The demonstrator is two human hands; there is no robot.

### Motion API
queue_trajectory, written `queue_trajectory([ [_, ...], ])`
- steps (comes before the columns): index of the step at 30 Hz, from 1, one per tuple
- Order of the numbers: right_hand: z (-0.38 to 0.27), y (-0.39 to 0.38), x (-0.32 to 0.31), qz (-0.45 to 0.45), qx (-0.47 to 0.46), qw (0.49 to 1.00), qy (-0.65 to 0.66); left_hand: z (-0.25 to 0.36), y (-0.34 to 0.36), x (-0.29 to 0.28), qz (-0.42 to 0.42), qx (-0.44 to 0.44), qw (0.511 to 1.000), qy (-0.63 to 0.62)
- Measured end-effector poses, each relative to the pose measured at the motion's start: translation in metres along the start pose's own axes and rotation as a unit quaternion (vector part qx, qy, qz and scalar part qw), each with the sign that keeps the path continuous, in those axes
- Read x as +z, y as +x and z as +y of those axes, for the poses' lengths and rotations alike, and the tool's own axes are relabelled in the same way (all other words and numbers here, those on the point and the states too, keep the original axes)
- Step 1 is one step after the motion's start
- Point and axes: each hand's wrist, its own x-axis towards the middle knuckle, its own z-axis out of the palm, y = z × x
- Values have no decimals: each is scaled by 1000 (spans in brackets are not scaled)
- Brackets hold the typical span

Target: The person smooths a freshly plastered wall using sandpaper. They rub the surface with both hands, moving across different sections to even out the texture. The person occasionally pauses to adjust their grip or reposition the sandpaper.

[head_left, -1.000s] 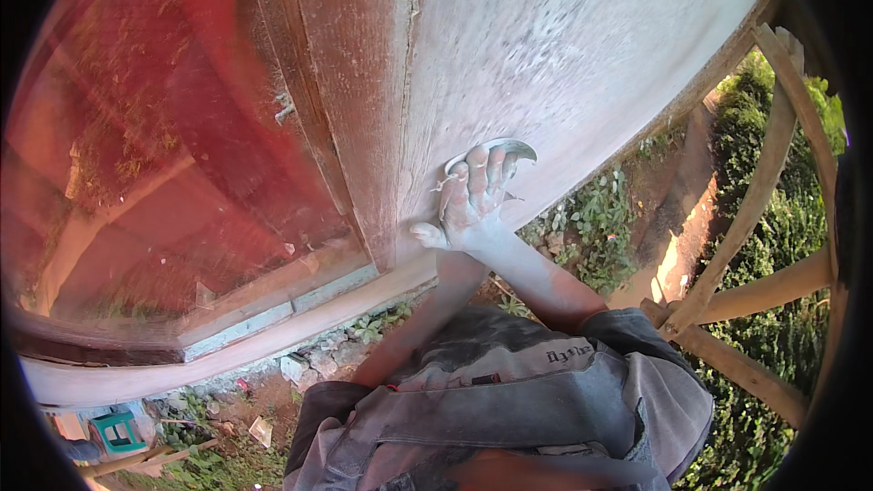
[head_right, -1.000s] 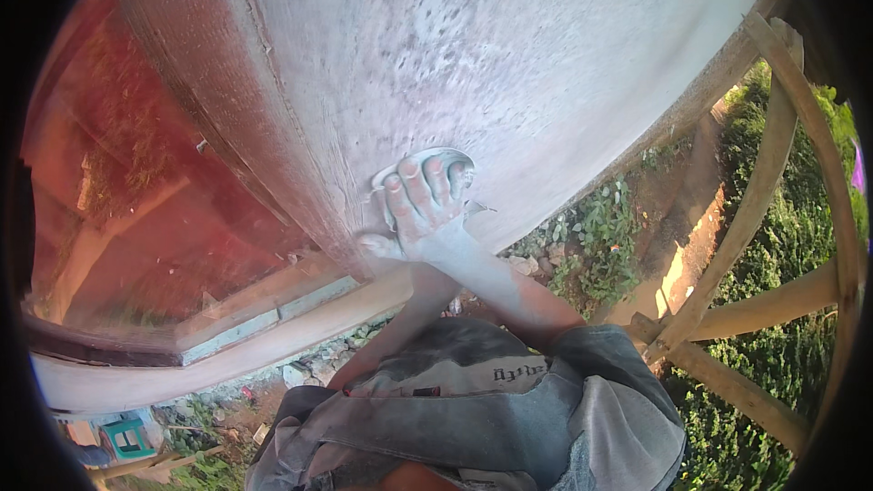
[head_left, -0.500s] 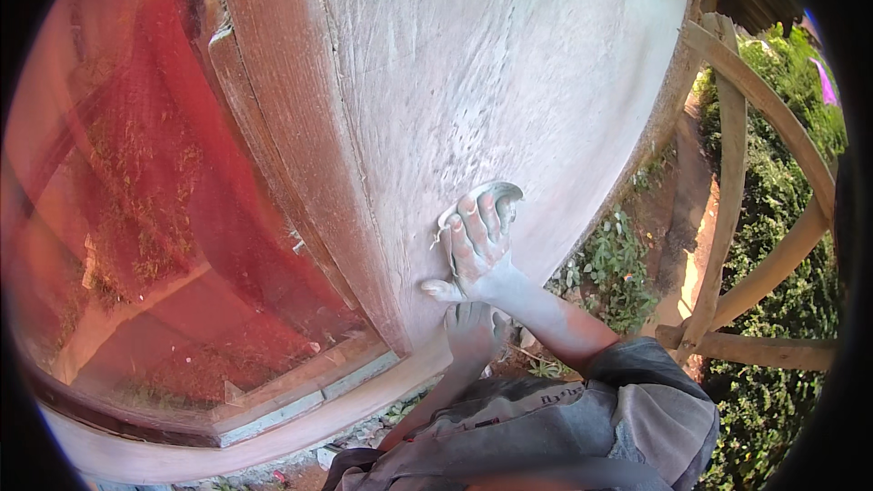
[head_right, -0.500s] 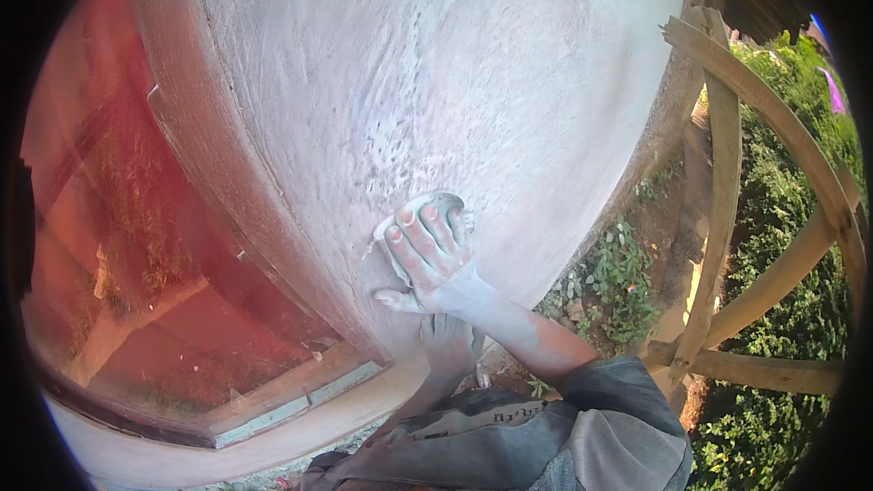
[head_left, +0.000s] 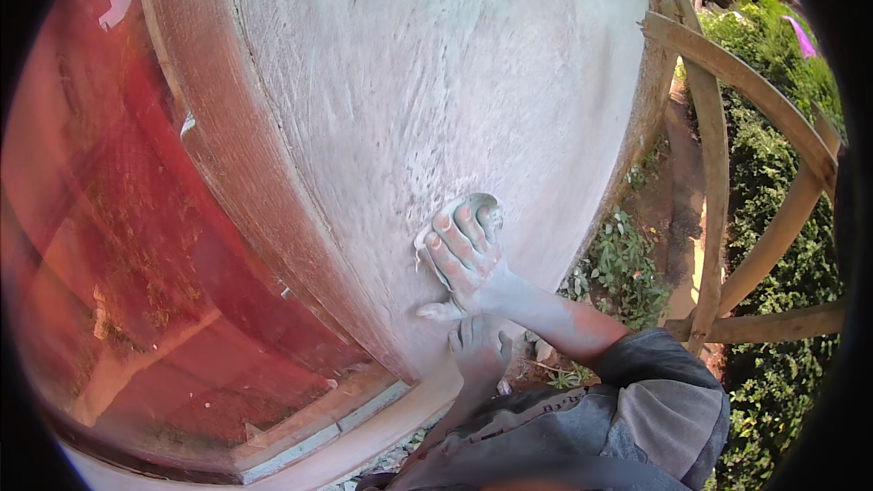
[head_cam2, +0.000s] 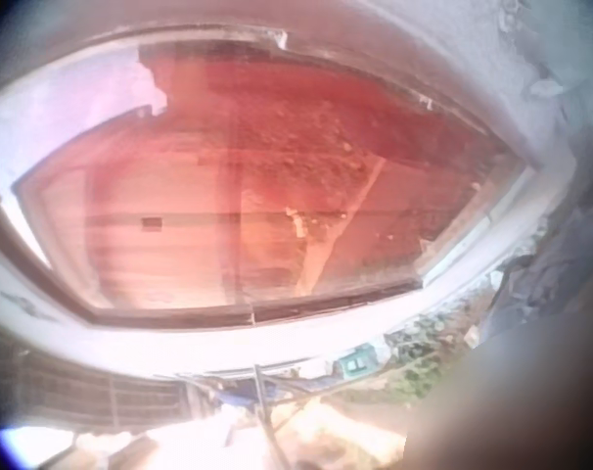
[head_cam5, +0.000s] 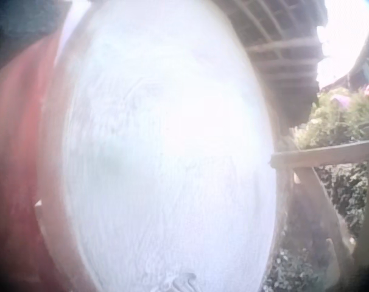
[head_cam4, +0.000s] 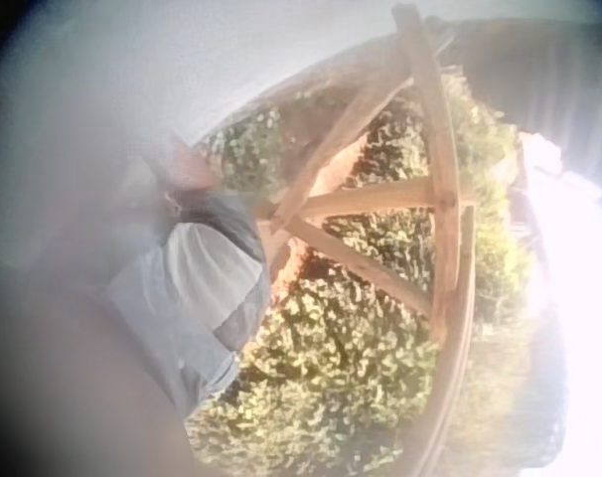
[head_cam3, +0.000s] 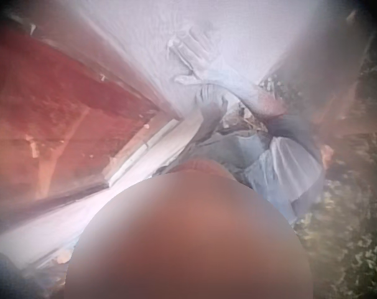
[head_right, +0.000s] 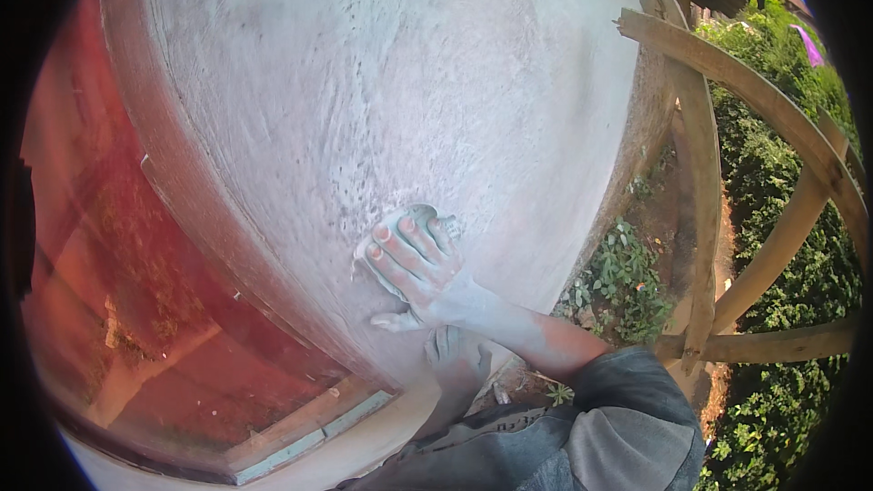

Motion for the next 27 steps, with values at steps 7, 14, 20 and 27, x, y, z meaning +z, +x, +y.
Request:
queue_trajectory([
  [7, 87, 76, -46, 148, 254, 954, 58, 3, 26, -25, 60, 11, 997, 46],
  [14, 44, -48, -7, -35, 36, 999, -5, -2, 42, -12, 110, -30, 984, 134],
  [20, 117, -33, -34, 58, 205, 977, -12, -22, 22, -21, 186, 8, 965, 185],
  [27, 46, 3, 1, 38, 50, 998, 8, -16, 86, -105, 315, -80, 916, 237],
])
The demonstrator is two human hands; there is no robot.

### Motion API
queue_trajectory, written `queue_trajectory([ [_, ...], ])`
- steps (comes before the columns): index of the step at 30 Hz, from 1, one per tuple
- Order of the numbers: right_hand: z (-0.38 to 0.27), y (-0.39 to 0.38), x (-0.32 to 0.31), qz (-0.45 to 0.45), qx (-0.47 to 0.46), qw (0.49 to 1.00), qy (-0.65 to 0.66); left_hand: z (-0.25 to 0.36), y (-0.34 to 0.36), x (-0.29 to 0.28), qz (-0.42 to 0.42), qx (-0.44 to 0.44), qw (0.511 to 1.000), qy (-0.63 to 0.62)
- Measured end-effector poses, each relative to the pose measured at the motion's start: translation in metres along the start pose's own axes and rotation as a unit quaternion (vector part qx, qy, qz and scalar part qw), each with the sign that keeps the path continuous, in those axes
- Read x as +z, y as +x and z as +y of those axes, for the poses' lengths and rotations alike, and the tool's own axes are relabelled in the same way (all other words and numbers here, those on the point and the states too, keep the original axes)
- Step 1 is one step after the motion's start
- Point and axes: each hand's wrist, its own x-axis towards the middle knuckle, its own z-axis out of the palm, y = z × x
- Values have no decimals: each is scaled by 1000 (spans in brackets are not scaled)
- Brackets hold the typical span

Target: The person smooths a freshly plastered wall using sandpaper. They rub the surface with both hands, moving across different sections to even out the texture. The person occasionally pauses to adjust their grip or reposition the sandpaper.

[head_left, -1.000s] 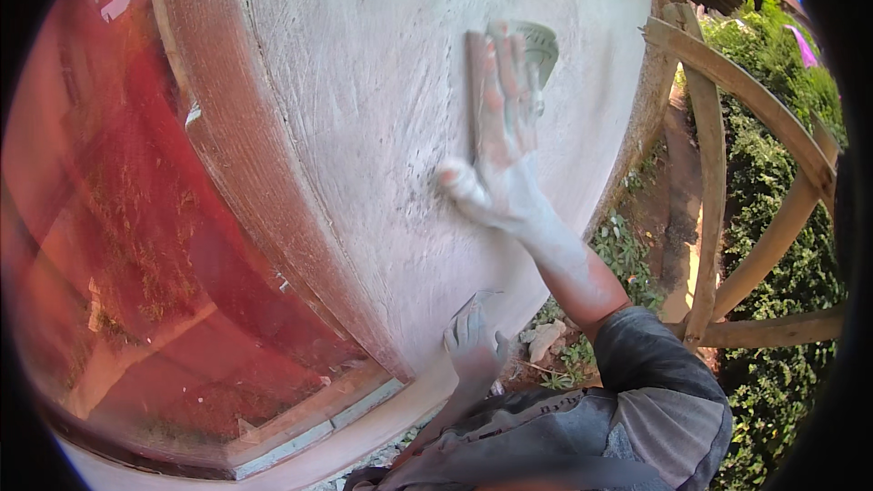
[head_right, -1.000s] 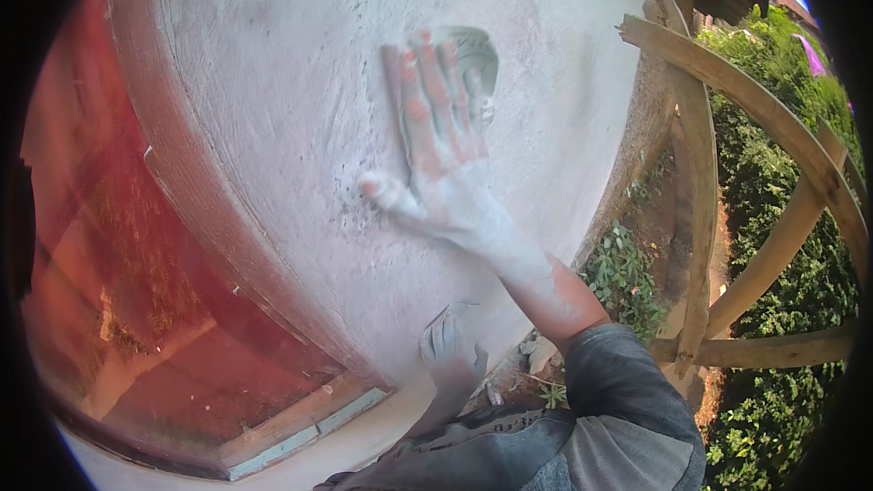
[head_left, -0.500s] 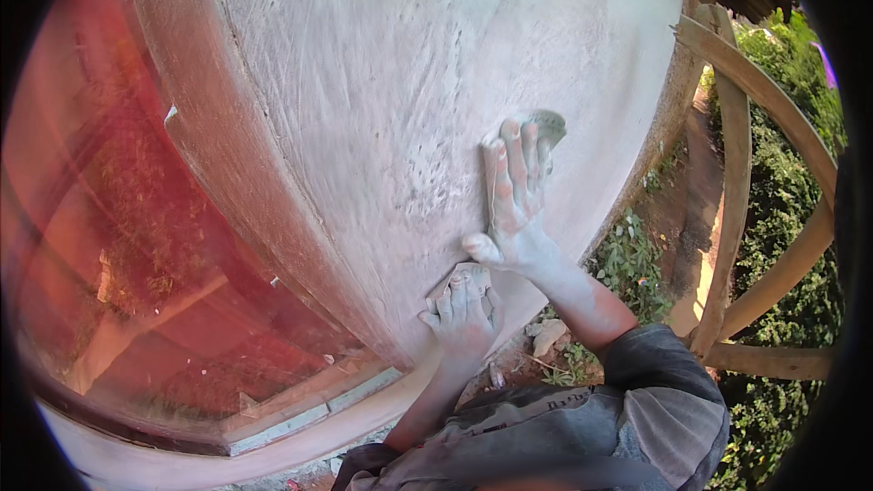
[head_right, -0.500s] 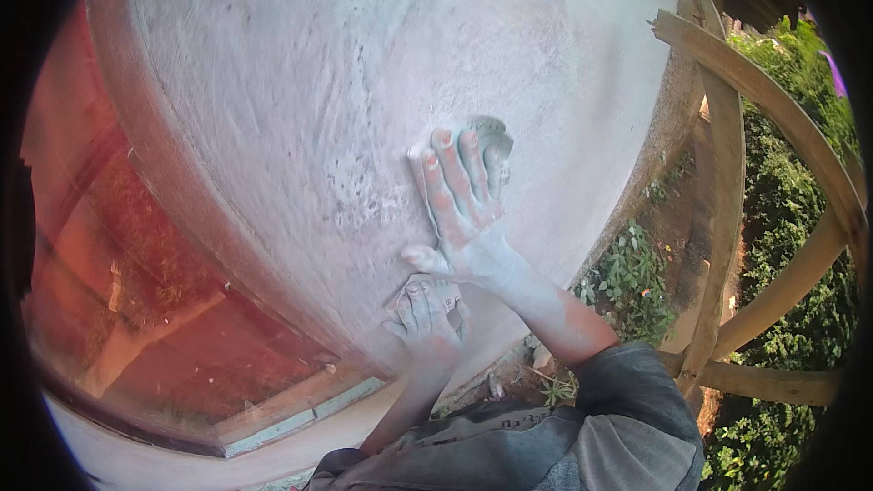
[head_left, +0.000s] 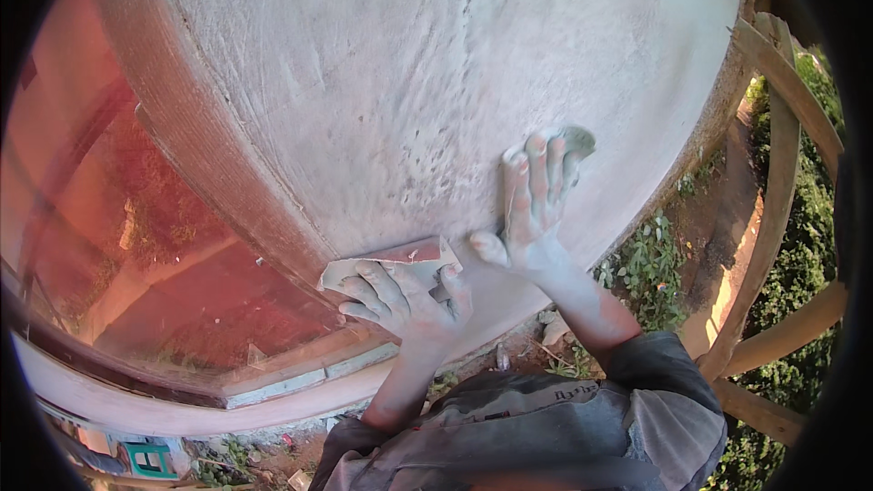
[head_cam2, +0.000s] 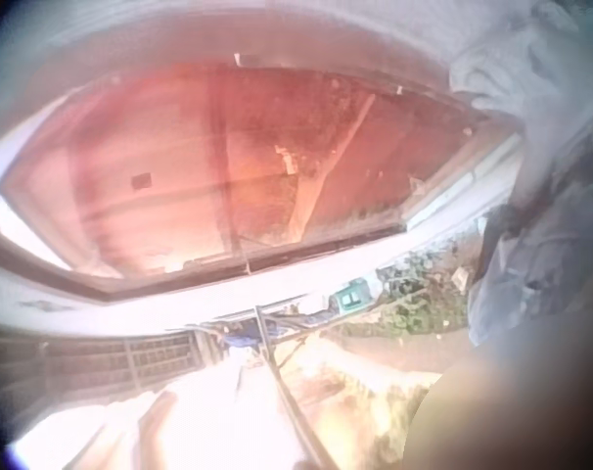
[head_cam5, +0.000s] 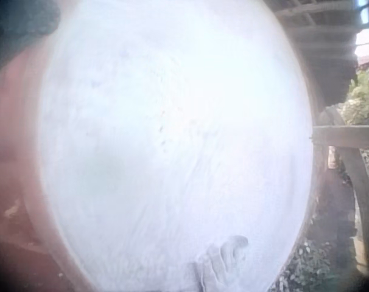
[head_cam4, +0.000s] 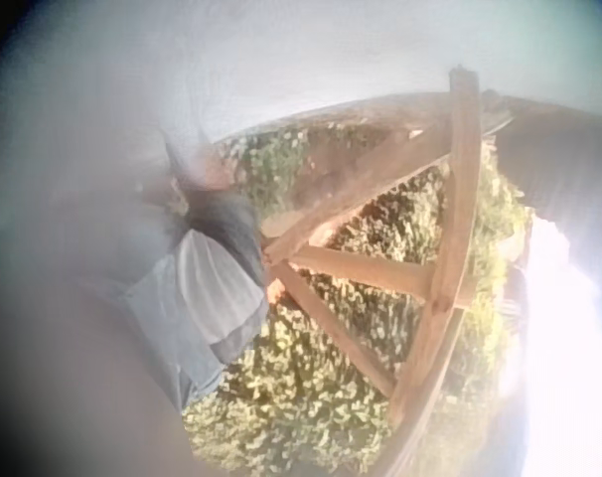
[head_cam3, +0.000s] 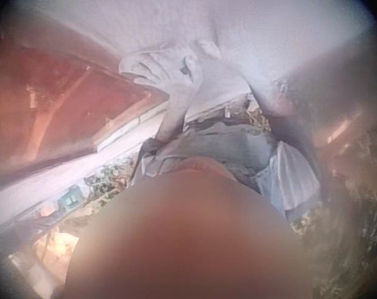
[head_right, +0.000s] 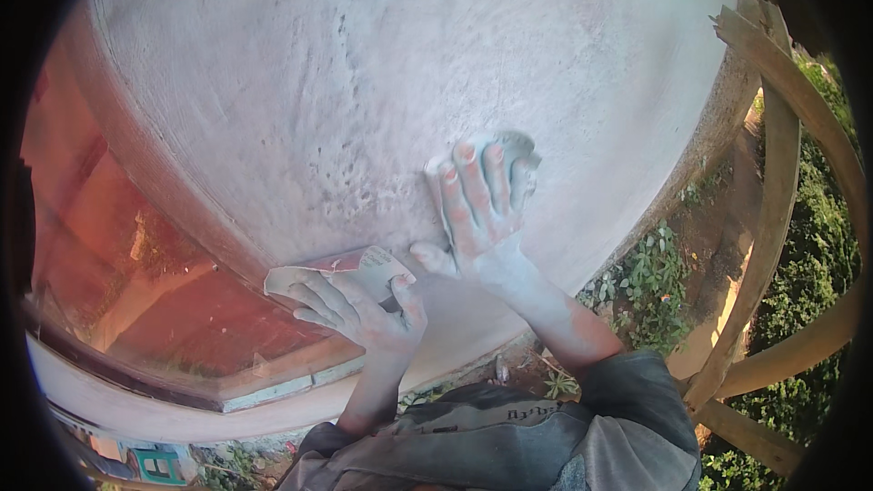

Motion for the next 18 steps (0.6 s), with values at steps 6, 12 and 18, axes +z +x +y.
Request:
queue_trajectory([
  [6, 18, -216, 4, -42, 270, 960, 58, -25, -50, -1, -51, 57, 997, 19],
  [12, 72, 12, -35, 176, 520, 825, 135, -10, 116, -50, 21, 49, 993, 109],
  [18, 16, -98, 3, -8, 188, 981, 47, 23, 66, -8, -10, 172, 980, 97],
])
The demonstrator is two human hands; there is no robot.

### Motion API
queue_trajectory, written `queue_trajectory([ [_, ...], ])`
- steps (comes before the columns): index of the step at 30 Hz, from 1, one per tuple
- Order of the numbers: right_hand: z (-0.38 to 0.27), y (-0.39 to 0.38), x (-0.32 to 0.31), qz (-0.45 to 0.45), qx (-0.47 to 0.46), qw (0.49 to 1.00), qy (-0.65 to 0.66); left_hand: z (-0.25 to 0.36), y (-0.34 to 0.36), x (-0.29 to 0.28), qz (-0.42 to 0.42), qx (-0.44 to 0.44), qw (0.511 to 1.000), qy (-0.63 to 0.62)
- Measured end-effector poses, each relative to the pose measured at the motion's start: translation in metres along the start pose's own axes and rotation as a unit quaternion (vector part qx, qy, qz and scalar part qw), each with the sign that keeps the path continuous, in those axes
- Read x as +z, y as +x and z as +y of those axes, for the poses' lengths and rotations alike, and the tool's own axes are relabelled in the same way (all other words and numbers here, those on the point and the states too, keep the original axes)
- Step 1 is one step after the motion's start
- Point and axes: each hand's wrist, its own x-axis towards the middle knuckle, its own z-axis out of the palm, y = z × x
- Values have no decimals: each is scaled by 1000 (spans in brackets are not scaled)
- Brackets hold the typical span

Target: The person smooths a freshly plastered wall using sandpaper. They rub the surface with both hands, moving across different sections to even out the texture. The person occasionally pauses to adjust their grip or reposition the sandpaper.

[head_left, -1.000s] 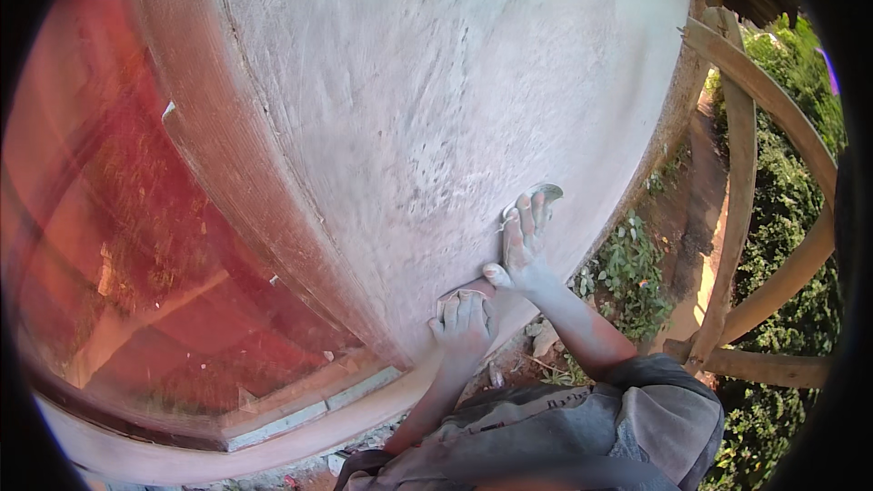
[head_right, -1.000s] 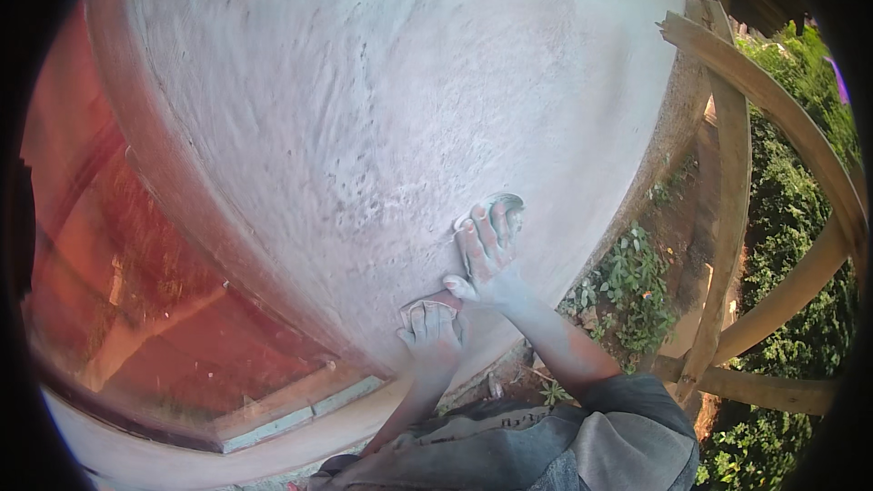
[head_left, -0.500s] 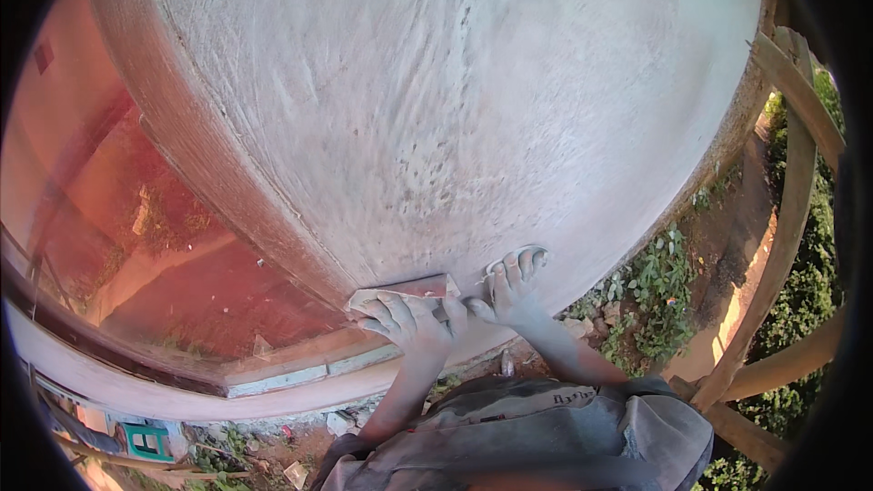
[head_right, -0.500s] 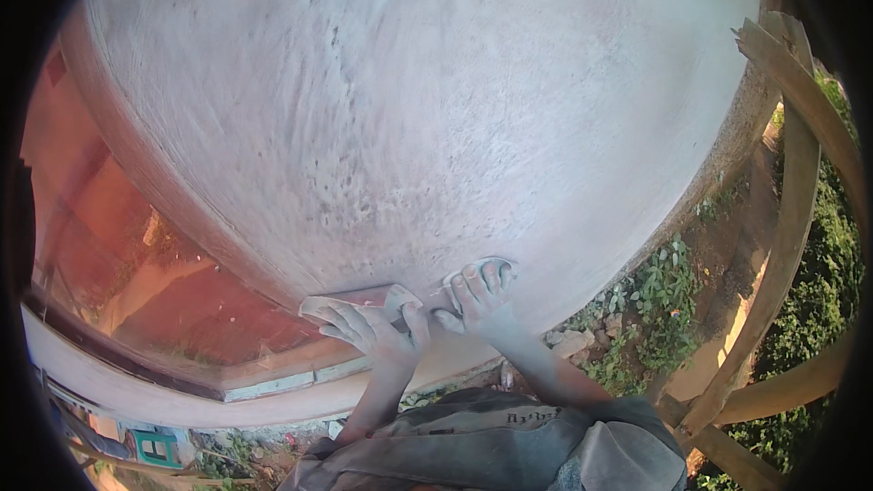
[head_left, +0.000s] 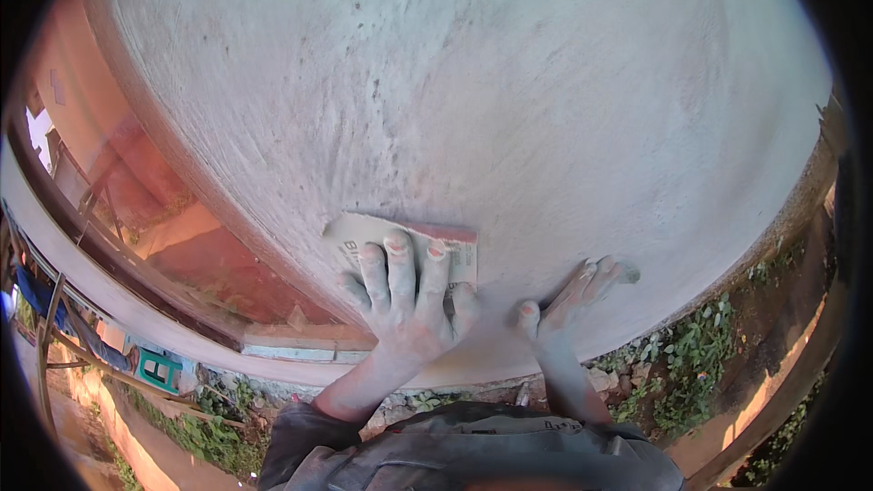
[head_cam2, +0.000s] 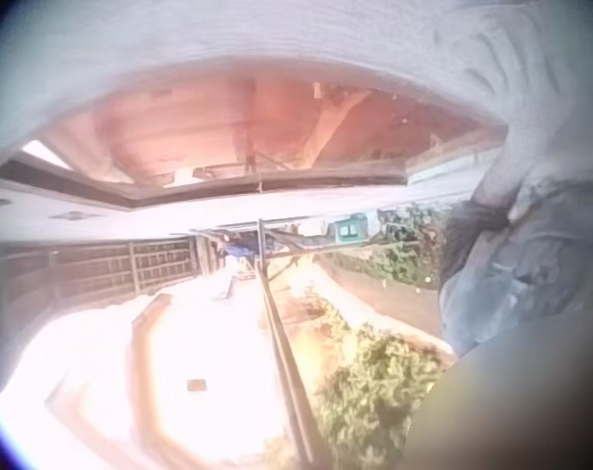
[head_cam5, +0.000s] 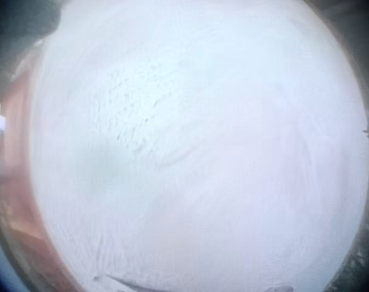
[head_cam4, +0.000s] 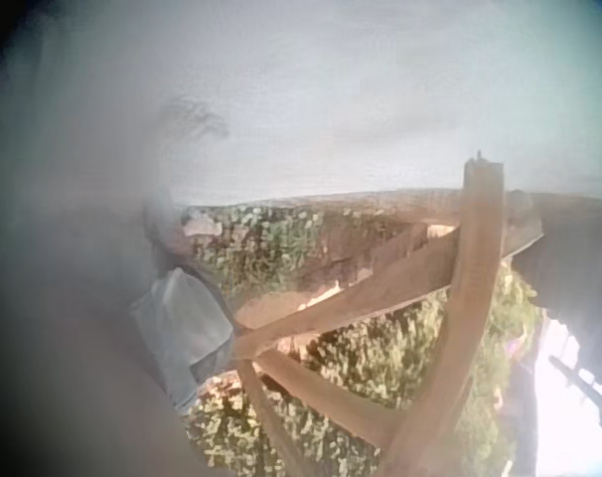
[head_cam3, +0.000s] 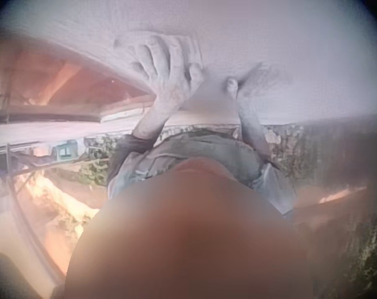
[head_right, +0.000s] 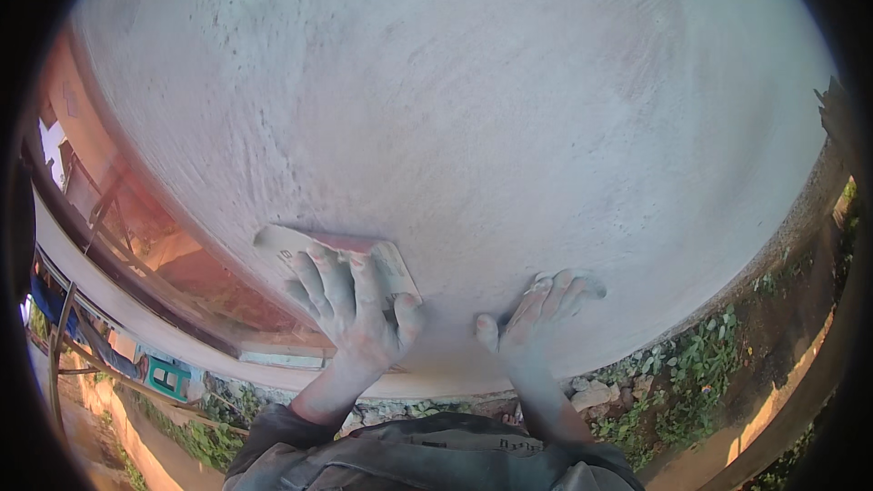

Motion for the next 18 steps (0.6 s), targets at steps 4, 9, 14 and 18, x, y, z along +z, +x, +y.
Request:
queue_trajectory([
  [4, 31, -158, 24, -55, 133, 985, 92, 3, -41, -2, -19, 15, 1000, 6],
  [9, 125, -42, -15, 136, 464, 874, 41, -39, 113, -36, 73, -17, 996, 48],
  [14, 82, 58, -29, 150, 206, 966, 54, -10, 102, -23, 29, 49, 996, 68],
  [18, 39, -86, 18, -29, 6, 1000, 1, 31, -44, 15, -20, 78, 995, 51],
])
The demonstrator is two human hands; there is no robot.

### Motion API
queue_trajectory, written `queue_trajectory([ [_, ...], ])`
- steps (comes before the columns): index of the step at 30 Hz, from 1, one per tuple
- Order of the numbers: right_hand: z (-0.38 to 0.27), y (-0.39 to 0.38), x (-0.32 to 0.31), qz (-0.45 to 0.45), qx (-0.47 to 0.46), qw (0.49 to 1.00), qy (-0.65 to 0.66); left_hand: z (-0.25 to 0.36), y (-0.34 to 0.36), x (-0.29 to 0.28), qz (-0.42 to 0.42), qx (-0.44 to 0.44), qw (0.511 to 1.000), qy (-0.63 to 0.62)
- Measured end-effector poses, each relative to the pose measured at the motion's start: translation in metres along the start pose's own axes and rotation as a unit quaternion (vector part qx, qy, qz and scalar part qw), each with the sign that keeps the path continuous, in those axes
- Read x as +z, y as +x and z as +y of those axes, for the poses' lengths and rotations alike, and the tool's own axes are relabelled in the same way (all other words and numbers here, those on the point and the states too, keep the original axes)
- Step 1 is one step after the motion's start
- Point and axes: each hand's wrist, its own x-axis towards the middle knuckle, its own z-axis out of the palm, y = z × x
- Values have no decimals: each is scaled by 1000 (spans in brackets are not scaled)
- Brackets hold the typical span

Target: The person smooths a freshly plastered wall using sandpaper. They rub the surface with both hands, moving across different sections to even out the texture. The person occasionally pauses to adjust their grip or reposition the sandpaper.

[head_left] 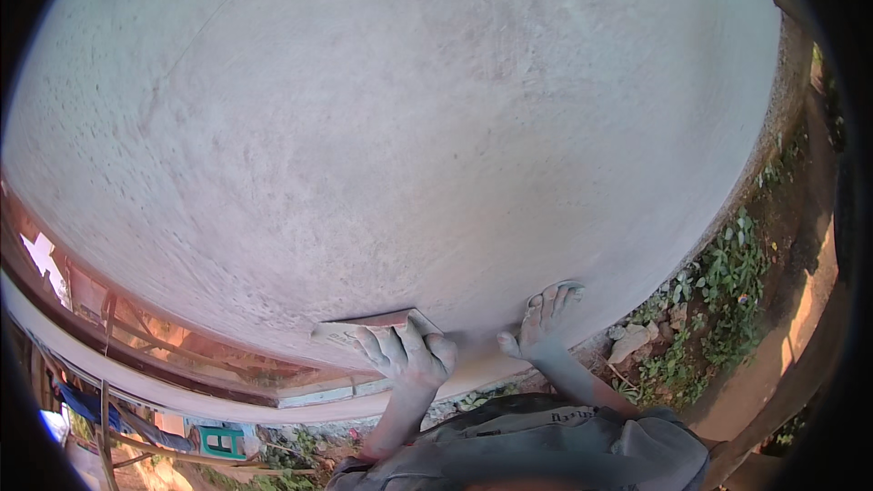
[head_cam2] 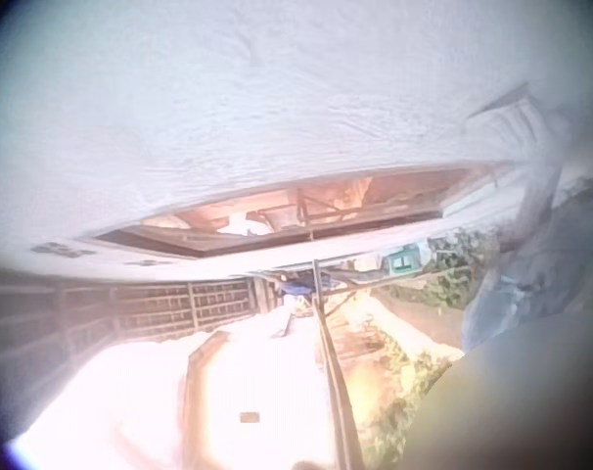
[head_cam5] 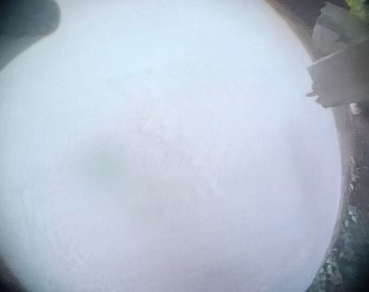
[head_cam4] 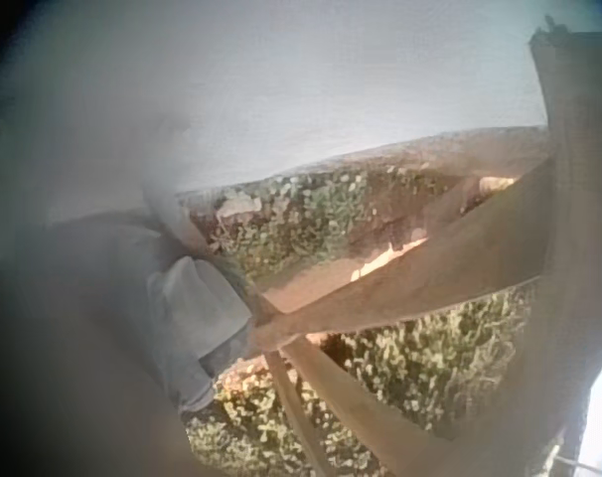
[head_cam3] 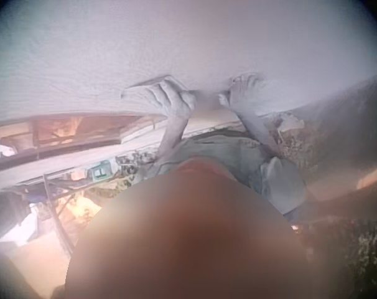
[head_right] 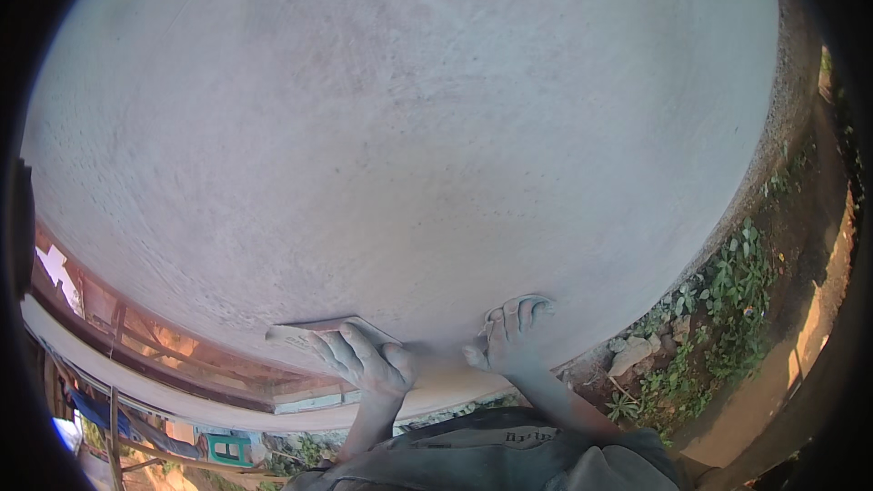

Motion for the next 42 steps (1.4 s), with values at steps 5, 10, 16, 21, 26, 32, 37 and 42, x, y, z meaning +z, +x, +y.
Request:
queue_trajectory([
  [5, 93, -51, -20, 47, 315, 946, 65, -30, 7, -10, -13, -63, 998, -8],
  [10, 124, 108, -89, 197, 376, 903, 72, -49, 91, -27, 38, -114, 993, 14],
  [16, -9, 32, -13, 28, -21, 999, 35, 18, 0, 4, -74, -84, 993, -31],
  [21, 119, -5, -40, 125, 438, 888, 60, 20, -26, 7, -137, -85, 984, -73],
  [26, 177, 122, -87, 256, 367, 893, 40, 30, -21, 5, -130, -120, 982, -58],
  [32, 33, -13, -4, 86, 99, 989, 75, 25, -22, 9, -83, -87, 992, -46],
  [37, 155, 27, -66, 226, 469, 852, 41, 29, -22, 12, -77, -65, 993, -61],
  [42, 149, 150, -92, 206, 277, 937, 46, 28, -15, 9, -65, -72, 993, -62],
])
